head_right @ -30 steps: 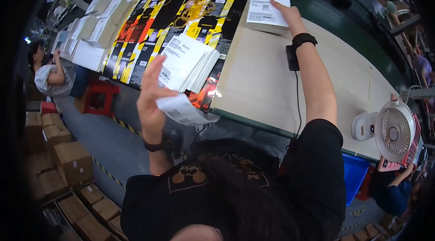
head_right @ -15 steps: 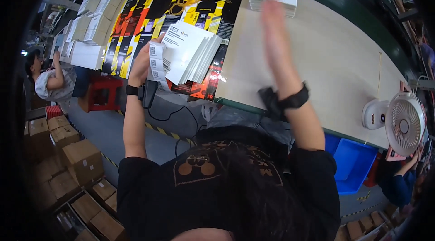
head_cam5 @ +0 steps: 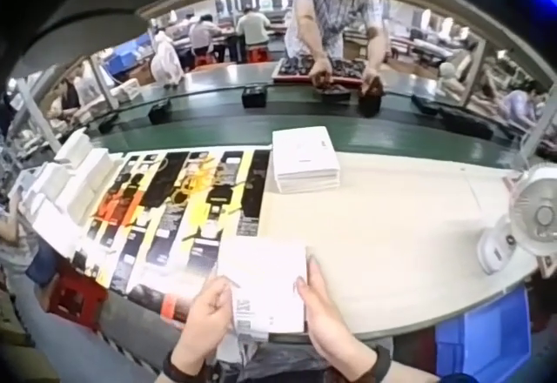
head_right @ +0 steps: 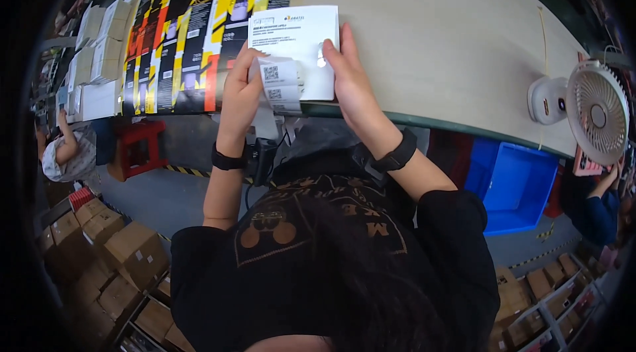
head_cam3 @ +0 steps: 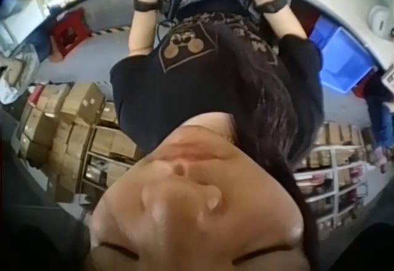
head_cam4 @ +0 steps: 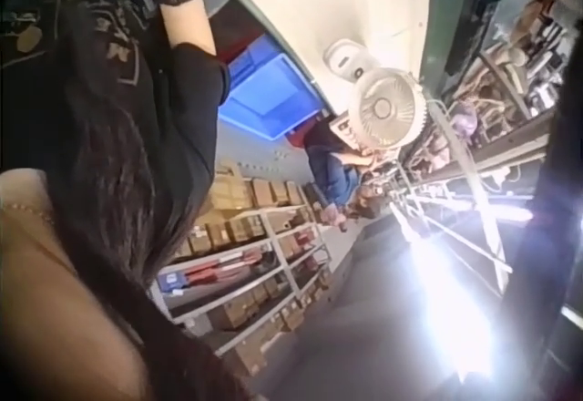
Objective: The person peels stickers from a roll and applies them to the back of instruction manuals. After labeling each manual, the person stacks them together and moves the completed pile to the side.
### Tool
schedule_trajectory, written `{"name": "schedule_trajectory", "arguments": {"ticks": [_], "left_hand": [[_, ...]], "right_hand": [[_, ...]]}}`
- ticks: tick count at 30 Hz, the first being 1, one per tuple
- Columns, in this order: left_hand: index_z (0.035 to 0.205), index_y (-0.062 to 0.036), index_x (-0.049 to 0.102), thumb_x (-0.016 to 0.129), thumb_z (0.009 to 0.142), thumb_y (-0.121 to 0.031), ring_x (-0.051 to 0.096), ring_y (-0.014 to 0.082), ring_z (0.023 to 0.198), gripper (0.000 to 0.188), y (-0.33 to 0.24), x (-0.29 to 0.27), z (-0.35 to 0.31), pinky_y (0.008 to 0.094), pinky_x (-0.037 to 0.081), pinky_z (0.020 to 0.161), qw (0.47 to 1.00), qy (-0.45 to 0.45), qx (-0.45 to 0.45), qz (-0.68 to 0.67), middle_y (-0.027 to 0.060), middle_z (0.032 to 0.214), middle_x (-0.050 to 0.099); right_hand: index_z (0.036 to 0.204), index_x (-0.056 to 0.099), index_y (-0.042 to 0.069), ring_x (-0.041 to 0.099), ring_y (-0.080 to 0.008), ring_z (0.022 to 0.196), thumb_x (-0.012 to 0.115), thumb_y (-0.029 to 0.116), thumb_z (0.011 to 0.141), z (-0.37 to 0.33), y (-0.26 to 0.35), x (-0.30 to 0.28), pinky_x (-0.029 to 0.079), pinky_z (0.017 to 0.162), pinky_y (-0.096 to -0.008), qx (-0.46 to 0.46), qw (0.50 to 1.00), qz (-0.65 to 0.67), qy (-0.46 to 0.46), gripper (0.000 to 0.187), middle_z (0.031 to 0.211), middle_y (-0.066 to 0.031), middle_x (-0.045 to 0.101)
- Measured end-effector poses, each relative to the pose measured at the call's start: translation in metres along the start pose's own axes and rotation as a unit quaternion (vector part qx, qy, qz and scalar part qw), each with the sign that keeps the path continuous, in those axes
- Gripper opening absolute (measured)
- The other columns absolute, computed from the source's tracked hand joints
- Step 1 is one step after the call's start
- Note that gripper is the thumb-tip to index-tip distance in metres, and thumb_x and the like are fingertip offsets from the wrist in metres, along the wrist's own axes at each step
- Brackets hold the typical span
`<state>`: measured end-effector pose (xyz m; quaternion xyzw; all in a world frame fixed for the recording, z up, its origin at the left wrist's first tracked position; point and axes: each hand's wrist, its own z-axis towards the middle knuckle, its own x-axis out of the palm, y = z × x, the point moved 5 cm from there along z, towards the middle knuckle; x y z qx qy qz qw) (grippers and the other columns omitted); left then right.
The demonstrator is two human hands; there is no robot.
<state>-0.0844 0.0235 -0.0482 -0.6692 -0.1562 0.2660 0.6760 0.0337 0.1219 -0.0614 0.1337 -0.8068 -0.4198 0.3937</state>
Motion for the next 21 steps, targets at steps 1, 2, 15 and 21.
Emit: {"name": "schedule_trajectory", "arguments": {"ticks": [1, 2, 15, 21], "left_hand": [[0.092, 0.0024, 0.053, 0.052, 0.085, -0.002, 0.039, 0.0301, 0.125, 0.008, -0.003, 0.010, -0.002, 0.0335, 0.029, 0.102, 1.000, -0.007, -0.002, -0.002, 0.0181, 0.133, 0.042], [0.092, 0.0024, 0.053, 0.052, 0.085, -0.002, 0.039, 0.0301, 0.125, 0.008, -0.004, 0.021, -0.004, 0.0335, 0.029, 0.102, 1.000, -0.003, -0.006, -0.005, 0.0181, 0.133, 0.042], [0.091, -0.0026, 0.055, 0.053, 0.079, 0.000, 0.038, 0.0334, 0.126, 0.012, -0.068, 0.082, -0.029, 0.0377, 0.030, 0.102, 0.977, 0.063, 0.194, 0.062, 0.0194, 0.133, 0.043], [0.111, -0.0042, 0.056, 0.053, 0.077, -0.001, 0.044, 0.0295, 0.120, 0.034, -0.073, 0.099, -0.031, 0.0376, 0.033, 0.100, 0.988, 0.098, 0.122, -0.014, 0.0169, 0.133, 0.043]], "right_hand": [[0.144, 0.004, 0.001, 0.016, -0.0229, 0.138, 0.038, 0.028, 0.098, -0.006, 0.006, -0.011, 0.016, 0.111, -0.0329, -0.035, 0.999, -0.025, -0.014, 0.064, 0.150, -0.0138, 0.015], [0.143, 0.008, 0.000, 0.018, -0.0228, 0.137, 0.040, 0.027, 0.097, -0.012, 0.012, -0.022, 0.018, 0.110, -0.0331, -0.069, 0.996, -0.050, -0.027, 0.062, 0.148, -0.0141, 0.018], [0.121, 0.050, -0.003, 0.051, -0.0222, 0.112, 0.055, 0.014, 0.091, -0.089, 0.071, -0.079, 0.035, 0.100, -0.0338, -0.235, 0.918, -0.309, 0.086, 0.035, 0.116, -0.0155, 0.056], [0.116, 0.055, -0.002, 0.056, -0.0204, 0.103, 0.063, 0.014, 0.086, -0.091, 0.057, -0.084, 0.040, 0.094, -0.0291, -0.024, 0.972, -0.235, -0.005, 0.035, 0.107, -0.0137, 0.061]]}}
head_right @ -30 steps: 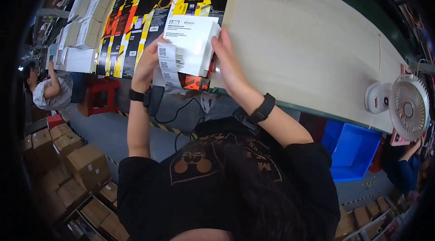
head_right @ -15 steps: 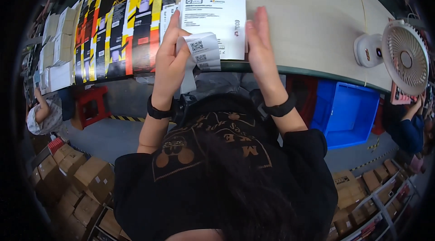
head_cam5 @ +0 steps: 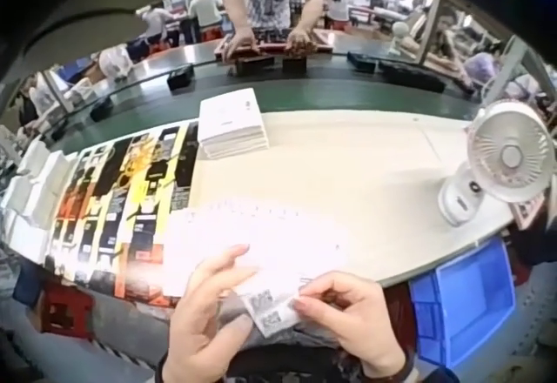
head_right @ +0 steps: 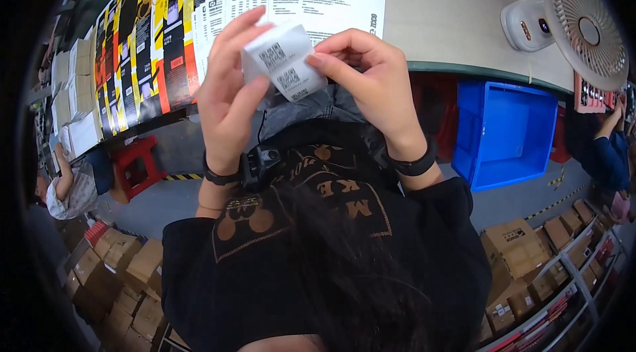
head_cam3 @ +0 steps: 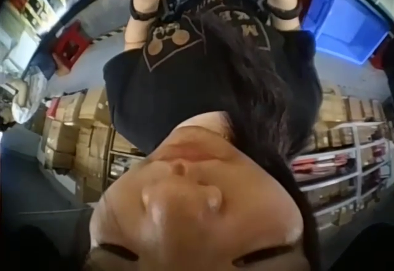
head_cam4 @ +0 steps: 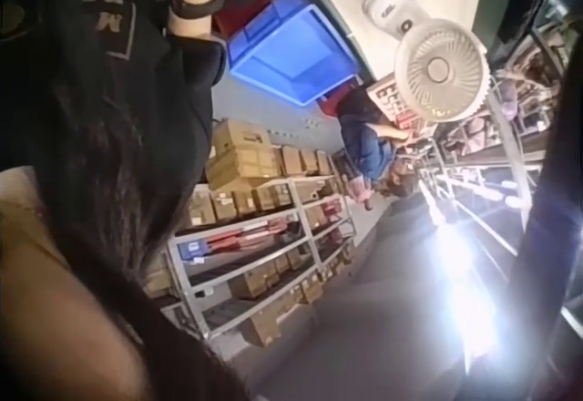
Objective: The person peels stickers from a roll and applies them to the back of instruction manuals. After labeling each manual, the person stacks them together and moves the completed pile to the side.
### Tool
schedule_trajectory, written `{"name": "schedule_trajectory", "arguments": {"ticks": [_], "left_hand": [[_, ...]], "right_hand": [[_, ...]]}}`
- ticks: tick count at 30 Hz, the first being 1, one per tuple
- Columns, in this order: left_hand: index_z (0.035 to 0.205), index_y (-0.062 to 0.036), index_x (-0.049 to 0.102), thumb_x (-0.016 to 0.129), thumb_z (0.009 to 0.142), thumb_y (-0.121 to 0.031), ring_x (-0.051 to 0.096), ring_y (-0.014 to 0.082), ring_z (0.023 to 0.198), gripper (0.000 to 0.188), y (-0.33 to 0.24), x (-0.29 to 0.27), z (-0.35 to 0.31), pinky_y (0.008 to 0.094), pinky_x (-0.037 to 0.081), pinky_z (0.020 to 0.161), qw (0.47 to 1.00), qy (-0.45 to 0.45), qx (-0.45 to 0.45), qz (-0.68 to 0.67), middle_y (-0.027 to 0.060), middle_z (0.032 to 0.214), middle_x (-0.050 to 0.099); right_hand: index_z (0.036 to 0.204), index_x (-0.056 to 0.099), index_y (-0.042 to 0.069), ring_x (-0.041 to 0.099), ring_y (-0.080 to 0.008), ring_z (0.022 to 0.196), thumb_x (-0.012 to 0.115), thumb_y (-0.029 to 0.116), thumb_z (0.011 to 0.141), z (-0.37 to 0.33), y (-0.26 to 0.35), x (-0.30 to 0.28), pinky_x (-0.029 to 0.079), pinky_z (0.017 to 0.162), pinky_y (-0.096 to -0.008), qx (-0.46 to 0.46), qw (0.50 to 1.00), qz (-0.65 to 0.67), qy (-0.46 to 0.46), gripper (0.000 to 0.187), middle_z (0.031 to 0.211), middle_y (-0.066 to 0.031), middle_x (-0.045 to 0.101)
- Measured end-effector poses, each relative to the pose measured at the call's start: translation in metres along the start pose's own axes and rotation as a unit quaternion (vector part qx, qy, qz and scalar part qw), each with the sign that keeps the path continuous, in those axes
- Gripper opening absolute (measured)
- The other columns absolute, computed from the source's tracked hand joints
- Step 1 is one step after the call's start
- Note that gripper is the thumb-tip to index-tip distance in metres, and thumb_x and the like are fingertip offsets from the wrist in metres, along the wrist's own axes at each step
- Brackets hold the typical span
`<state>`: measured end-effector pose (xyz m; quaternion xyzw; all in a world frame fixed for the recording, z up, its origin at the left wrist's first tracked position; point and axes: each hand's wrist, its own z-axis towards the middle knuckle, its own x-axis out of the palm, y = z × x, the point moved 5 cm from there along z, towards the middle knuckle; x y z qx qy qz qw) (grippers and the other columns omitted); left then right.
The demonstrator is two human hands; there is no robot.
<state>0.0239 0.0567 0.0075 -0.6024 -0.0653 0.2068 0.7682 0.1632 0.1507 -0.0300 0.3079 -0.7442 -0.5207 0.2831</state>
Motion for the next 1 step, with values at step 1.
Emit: {"name": "schedule_trajectory", "arguments": {"ticks": [1], "left_hand": [[0.111, -0.0042, 0.056, 0.053, 0.077, -0.001, 0.044, 0.0295, 0.120, 0.034, 0.0003, 0.0020, 0.0000, 0.0376, 0.033, 0.100, 1.000, 0.004, -0.001, 0.000, 0.0169, 0.133, 0.043]], "right_hand": [[0.117, 0.054, -0.001, 0.056, -0.0211, 0.105, 0.065, 0.016, 0.085, -0.0010, -0.0034, -0.0025, 0.039, 0.095, -0.0291, 0.008, 1.000, 0.018, -0.015, 0.038, 0.108, -0.0140, 0.060]]}}
